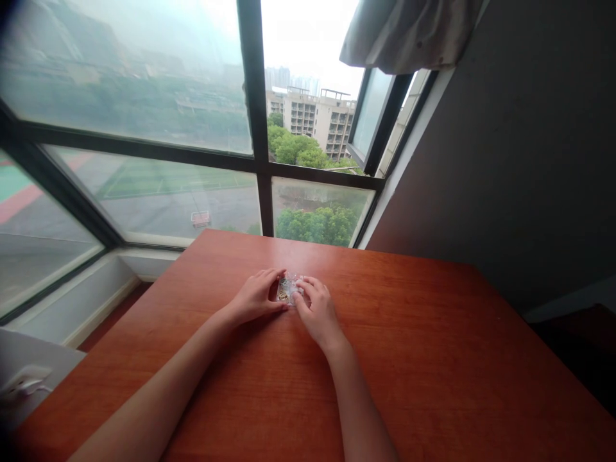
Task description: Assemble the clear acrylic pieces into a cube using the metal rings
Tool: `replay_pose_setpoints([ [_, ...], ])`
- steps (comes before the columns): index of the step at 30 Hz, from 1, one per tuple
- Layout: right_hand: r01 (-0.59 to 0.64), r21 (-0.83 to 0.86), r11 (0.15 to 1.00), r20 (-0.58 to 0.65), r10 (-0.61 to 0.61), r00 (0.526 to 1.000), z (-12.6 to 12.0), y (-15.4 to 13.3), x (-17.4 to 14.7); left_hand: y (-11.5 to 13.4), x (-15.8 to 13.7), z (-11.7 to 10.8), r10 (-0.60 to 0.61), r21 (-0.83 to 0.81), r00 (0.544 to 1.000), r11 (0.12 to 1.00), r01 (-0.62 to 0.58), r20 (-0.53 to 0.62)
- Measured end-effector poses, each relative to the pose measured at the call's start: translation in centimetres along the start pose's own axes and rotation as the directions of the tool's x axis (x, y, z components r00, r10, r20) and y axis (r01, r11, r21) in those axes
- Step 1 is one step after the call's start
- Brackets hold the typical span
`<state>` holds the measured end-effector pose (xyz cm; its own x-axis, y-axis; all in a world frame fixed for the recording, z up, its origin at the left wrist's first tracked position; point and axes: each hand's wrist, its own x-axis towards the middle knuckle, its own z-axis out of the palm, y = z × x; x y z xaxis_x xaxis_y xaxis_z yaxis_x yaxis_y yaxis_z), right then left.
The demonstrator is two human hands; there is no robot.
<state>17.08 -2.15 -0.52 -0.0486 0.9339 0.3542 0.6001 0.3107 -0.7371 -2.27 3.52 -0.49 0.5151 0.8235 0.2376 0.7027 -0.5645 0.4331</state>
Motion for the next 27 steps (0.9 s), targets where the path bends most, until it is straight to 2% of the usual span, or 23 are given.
replay_pose_setpoints([
  [4, 0.038, -0.149, 0.988, 0.021, -0.036, 0.999, 0.6, 0.2, -0.3, 0.0, 0.0, -0.1, 0.001, -0.015, 1.000, 1.000, -0.001, 0.001],
  [12, 0.108, -0.258, 0.960, 0.039, -0.102, 0.994, 1.0, -0.7, -0.7, 0.3, -0.1, -0.3, 0.000, -0.024, 1.000, 1.000, 0.000, -0.002],
  [22, 0.100, -0.256, 0.962, -0.023, -0.109, 0.994, 1.2, -0.3, -0.6, 0.7, -0.1, -0.5, -0.007, -0.008, 1.000, 1.000, 0.007, 0.011],
  [27, 0.100, -0.248, 0.964, -0.008, -0.106, 0.994, 1.0, -0.5, -0.5, 0.7, -0.1, -0.5, -0.003, -0.005, 1.000, 1.000, 0.004, 0.011],
])
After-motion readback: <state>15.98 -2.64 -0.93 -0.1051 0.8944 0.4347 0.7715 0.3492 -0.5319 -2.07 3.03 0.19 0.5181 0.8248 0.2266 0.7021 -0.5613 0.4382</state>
